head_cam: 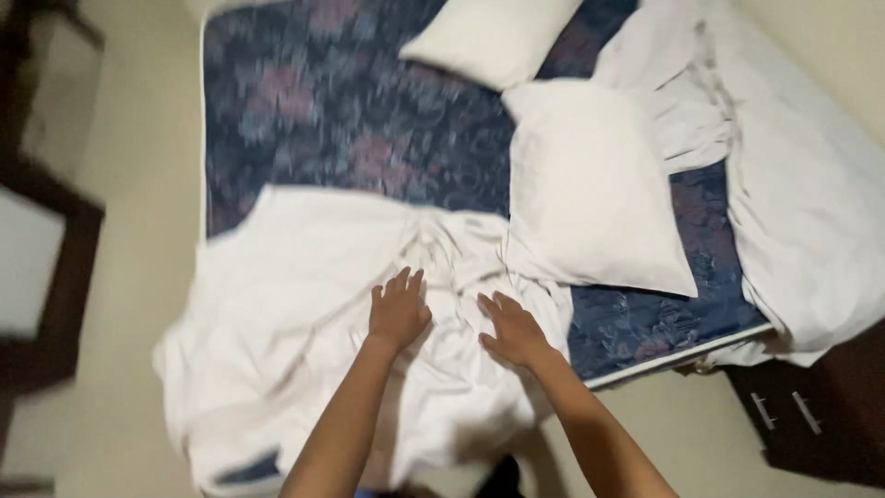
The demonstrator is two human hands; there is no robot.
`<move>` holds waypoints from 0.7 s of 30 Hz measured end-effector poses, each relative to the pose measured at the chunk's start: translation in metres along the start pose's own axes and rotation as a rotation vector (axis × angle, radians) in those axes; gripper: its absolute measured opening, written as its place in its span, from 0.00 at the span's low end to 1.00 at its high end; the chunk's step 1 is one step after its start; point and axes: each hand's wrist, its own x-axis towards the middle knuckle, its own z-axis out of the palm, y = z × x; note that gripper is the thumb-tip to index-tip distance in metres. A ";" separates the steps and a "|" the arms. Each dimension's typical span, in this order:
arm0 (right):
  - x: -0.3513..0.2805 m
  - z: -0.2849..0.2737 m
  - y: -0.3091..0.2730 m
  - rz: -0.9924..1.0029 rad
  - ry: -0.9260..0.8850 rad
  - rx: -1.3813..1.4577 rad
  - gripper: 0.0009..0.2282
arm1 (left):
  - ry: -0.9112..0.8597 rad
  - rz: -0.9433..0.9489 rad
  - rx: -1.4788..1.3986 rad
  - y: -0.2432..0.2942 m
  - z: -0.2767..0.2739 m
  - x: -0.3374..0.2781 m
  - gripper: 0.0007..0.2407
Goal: The person folds a white sheet on a bed with a floral-patterned mattress. They then fold two white pillows and place them on a nearby wooden chair.
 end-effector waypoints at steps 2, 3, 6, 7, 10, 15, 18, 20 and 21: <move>-0.020 0.034 0.040 -0.039 -0.079 -0.048 0.36 | -0.058 -0.103 -0.028 0.035 0.021 -0.044 0.33; -0.029 0.049 0.058 -0.060 -0.111 -0.088 0.35 | -0.103 -0.162 -0.033 0.052 0.027 -0.063 0.34; -0.062 0.127 0.112 -0.226 0.077 -0.132 0.28 | -0.148 -0.230 0.010 0.061 0.084 -0.117 0.35; -0.068 0.133 0.115 -0.252 0.044 -0.119 0.28 | -0.164 -0.270 0.005 0.062 0.093 -0.128 0.35; -0.084 0.159 0.106 -0.298 0.279 -0.089 0.26 | -0.126 -0.273 -0.025 0.057 0.103 -0.161 0.34; -0.100 0.162 0.104 -0.080 0.159 0.074 0.23 | -0.124 -0.367 -0.157 0.065 0.100 -0.167 0.32; -0.124 0.151 0.106 -0.089 0.101 0.075 0.26 | -0.007 -0.393 -0.068 0.077 0.102 -0.164 0.32; -0.152 0.146 0.100 -0.073 0.062 0.077 0.27 | 0.042 -0.373 -0.079 0.079 0.101 -0.152 0.33; -0.168 0.145 0.093 -0.079 0.022 0.087 0.29 | 0.099 -0.372 -0.081 0.079 0.099 -0.149 0.34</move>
